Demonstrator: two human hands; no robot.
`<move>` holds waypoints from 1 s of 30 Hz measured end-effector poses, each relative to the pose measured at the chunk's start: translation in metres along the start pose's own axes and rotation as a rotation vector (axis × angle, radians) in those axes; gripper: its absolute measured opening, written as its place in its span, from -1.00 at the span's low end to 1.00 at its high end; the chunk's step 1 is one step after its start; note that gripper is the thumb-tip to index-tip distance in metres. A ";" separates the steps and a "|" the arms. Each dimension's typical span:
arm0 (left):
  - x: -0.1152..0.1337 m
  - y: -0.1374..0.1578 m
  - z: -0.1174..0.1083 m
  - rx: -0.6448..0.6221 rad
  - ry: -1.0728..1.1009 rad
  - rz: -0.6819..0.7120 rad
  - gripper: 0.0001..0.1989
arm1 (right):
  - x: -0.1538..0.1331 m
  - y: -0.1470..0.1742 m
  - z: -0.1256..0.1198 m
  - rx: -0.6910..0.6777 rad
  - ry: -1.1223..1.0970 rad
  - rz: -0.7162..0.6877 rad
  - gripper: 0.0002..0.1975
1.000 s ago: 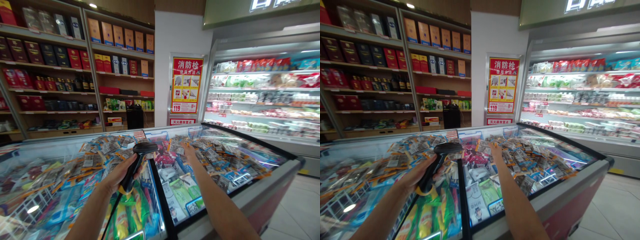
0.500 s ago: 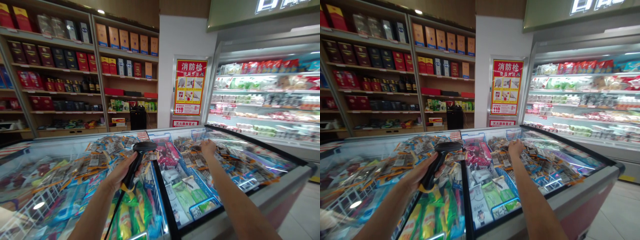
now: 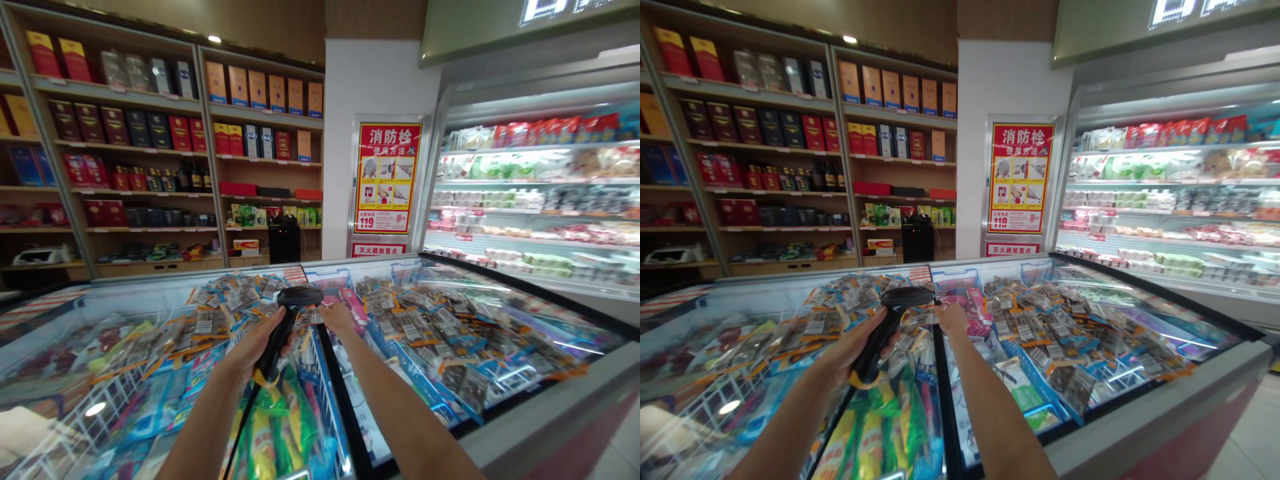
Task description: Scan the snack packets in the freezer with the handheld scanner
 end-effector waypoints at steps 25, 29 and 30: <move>-0.019 0.016 -0.019 -0.052 -0.067 -0.013 -0.59 | 0.061 0.013 -0.064 0.068 -1.054 0.231 -0.96; -0.017 0.018 -0.013 -0.042 -0.060 -0.021 -0.58 | 0.059 0.014 -0.065 0.074 -1.104 0.238 -0.96; -0.017 0.019 -0.011 -0.032 -0.061 -0.030 -0.57 | 0.059 0.014 -0.065 0.073 -1.112 0.235 -0.95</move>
Point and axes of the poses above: each hand's wrist, its own y-axis away from the middle knuckle, its own z-axis out of the palm, x = y × z, the point moved 4 cm from there along -y, towards the middle knuckle, and after that the axes turned 2 degrees about -x, right-handed, at the moved point
